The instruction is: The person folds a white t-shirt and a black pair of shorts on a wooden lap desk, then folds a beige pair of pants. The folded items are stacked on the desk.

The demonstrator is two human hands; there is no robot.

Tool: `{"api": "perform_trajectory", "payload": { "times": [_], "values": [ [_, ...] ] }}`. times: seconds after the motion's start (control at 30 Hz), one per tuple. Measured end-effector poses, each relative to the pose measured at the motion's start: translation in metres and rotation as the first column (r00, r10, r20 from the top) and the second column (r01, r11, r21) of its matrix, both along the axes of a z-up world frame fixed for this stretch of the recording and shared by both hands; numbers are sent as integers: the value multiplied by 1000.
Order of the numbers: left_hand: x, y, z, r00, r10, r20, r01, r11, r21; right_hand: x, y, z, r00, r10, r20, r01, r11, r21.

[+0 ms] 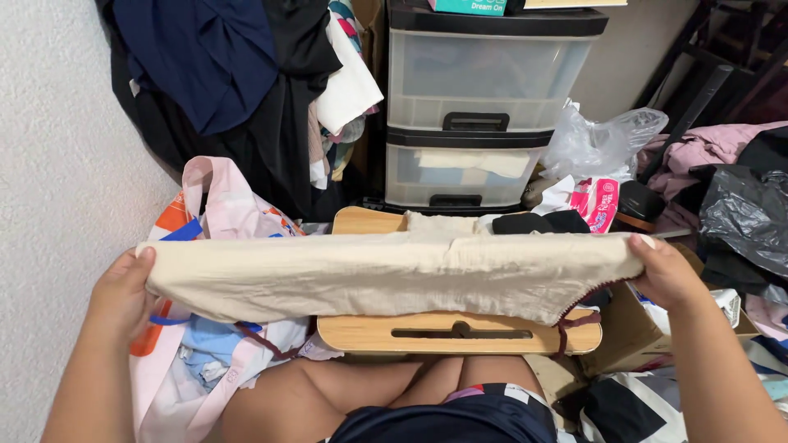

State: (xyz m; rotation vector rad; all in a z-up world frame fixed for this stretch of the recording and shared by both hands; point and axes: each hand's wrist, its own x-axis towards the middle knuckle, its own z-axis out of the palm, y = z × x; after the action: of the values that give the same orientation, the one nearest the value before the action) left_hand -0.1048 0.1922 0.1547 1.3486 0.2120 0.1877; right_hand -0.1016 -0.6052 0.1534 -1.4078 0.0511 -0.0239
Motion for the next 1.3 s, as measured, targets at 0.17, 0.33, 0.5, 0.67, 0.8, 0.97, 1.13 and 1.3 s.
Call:
{"api": "perform_trajectory", "payload": {
  "times": [0.17,0.33,0.5,0.67,0.8,0.97,1.13,1.3],
  "values": [
    [-37,30,-50,934,-197,-299,232,969,85,-58,-45,-85,948,-65,-311,-3,977,-214],
    [-73,44,-146,785,-86,-614,435,781,448,-126,-23,-156,817,57,-574,-373,812,-450],
    [-77,34,-168,692,-68,-719,658,469,589,-129,8,-155,736,34,-676,-417,809,-413],
    [-80,53,-139,822,37,-568,377,713,592,-135,9,-105,762,145,-631,-435,836,-334],
    [-81,74,-139,844,97,-527,288,748,598,-139,17,-85,731,164,-663,-508,779,-368],
    [-79,57,-169,831,151,-535,512,165,843,-133,53,-121,687,156,-710,-704,385,-597],
    [-89,-8,-126,916,376,-143,136,45,990,-95,51,-118,790,72,-608,-604,260,-754],
    [-64,-60,-84,965,192,176,-215,207,954,-13,65,-57,952,-191,-239,-157,368,-917]
  ]
}}
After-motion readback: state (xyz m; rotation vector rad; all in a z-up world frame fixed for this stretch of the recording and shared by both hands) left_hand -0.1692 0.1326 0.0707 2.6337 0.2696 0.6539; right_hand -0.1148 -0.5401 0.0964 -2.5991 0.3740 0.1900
